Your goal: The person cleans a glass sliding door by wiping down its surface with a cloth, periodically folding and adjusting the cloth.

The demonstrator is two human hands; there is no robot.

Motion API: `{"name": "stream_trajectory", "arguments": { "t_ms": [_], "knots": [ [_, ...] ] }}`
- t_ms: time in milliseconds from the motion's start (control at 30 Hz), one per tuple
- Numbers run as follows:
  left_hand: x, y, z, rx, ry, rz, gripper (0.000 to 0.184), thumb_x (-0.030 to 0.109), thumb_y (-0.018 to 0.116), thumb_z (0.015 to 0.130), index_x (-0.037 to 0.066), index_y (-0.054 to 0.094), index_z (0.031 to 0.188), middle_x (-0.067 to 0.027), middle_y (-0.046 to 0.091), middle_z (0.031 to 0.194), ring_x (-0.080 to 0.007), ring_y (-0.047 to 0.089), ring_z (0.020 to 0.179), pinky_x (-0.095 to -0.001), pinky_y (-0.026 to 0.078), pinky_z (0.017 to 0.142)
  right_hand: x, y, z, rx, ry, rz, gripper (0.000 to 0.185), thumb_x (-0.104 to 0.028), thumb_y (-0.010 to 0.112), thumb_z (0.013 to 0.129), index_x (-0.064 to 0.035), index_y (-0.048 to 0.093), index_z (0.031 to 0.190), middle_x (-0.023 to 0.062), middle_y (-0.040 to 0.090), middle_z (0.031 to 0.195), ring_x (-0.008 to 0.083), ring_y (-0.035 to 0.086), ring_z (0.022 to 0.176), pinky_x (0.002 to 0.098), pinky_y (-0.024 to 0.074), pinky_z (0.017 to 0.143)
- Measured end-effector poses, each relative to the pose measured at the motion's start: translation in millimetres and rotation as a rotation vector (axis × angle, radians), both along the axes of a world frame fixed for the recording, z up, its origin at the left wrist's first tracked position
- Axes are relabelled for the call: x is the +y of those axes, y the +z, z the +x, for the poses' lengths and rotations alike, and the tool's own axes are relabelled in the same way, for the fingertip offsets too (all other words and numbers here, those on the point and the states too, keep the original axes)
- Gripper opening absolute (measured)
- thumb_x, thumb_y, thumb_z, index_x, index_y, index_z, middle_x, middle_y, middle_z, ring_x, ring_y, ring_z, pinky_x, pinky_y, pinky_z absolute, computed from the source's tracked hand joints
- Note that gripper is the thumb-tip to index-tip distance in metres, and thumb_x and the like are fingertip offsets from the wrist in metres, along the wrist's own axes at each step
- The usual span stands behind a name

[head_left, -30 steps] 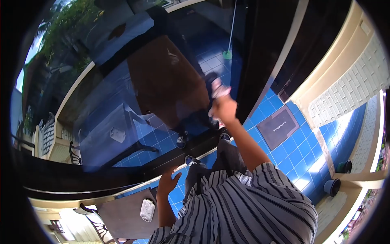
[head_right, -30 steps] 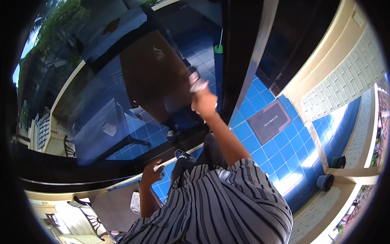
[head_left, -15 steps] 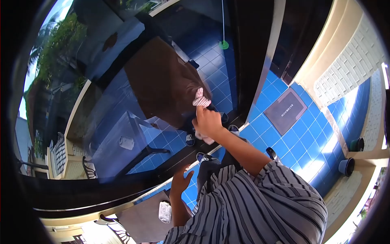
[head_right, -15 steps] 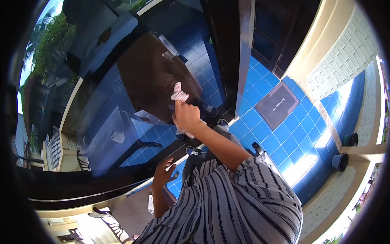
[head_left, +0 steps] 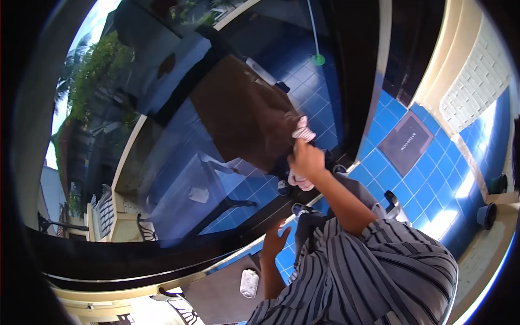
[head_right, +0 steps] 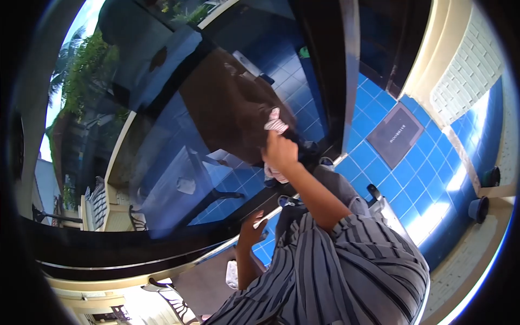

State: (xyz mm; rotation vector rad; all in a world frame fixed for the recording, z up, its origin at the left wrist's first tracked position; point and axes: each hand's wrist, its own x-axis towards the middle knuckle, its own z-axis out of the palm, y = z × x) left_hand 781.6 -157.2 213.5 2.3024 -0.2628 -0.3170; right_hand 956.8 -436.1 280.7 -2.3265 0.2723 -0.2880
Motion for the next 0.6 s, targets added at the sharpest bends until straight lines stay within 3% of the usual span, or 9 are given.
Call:
{"name": "stream_trajectory", "arguments": {
  "t_ms": [167,200,267,367,467,600],
  "knots": [
    [4,10,1,-0.007,0.07,-0.02,0.043,0.022,0.078,0.093,0.007,0.064,0.132,-0.0172,0.071,0.12,-0.0312,0.07,0.107,-0.0419,0.055,0.093,-59,47,13,0.036,-0.134,-0.005,0.048,-0.032,0.075,0.082,-0.0051,0.051,0.114,0.025,0.072,0.087,0.0455,0.072,0.083,0.0569,0.058,0.074],
    [9,5,1,-0.049,0.05,-0.047,0.042,0.021,0.077,0.093,0.008,0.065,0.131,-0.0172,0.071,0.119,-0.0314,0.07,0.106,-0.0418,0.055,0.092,-67,45,21,-0.016,-0.186,-0.029,0.046,-0.032,0.073,0.084,-0.004,0.051,0.113,0.0247,0.072,0.085,0.0447,0.073,0.081,0.0566,0.0582,0.073],
    [11,6,0,-0.034,0.034,0.029,0.043,0.013,0.078,0.093,0.0,0.064,0.131,-0.0217,0.072,0.121,-0.031,0.072,0.112,-0.0396,0.057,0.095,-61,43,25,-0.029,-0.214,-0.064,0.044,-0.032,0.07,0.086,-0.0031,0.051,0.112,0.0246,0.072,0.083,0.0448,0.073,0.076,0.0563,0.0586,0.071],
    [7,9,-1,-0.021,0.035,-0.021,0.042,0.018,0.077,0.094,0.004,0.065,0.131,-0.0194,0.072,0.121,-0.0324,0.071,0.109,-0.0405,0.056,0.094,-18,1,7,0.002,-0.089,-0.15,0.044,-0.032,0.069,0.084,-0.0031,0.051,0.112,0.0225,0.072,0.079,0.0422,0.073,0.071,0.0556,0.059,0.068],
    [-1,16,1,-0.003,0.067,-0.037,0.041,0.021,0.076,0.095,0.005,0.065,0.13,-0.0183,0.072,0.121,-0.0329,0.071,0.108,-0.0404,0.055,0.094,12,-23,-18,0.098,0.068,-0.061,0.052,-0.035,0.072,0.081,-0.0032,0.05,0.116,0.0229,0.071,0.082,0.0458,0.072,0.074,0.0575,0.0581,0.071],
    [-5,20,4,-0.043,0.061,-0.051,0.041,0.021,0.076,0.095,0.004,0.065,0.131,-0.0179,0.072,0.121,-0.0322,0.071,0.107,-0.0401,0.055,0.093,-25,-6,8,-0.041,-0.165,-0.061,0.045,-0.032,0.072,0.083,-0.0045,0.05,0.111,0.0229,0.072,0.082,0.0442,0.072,0.073,0.0558,0.0585,0.066]
  ]
}}
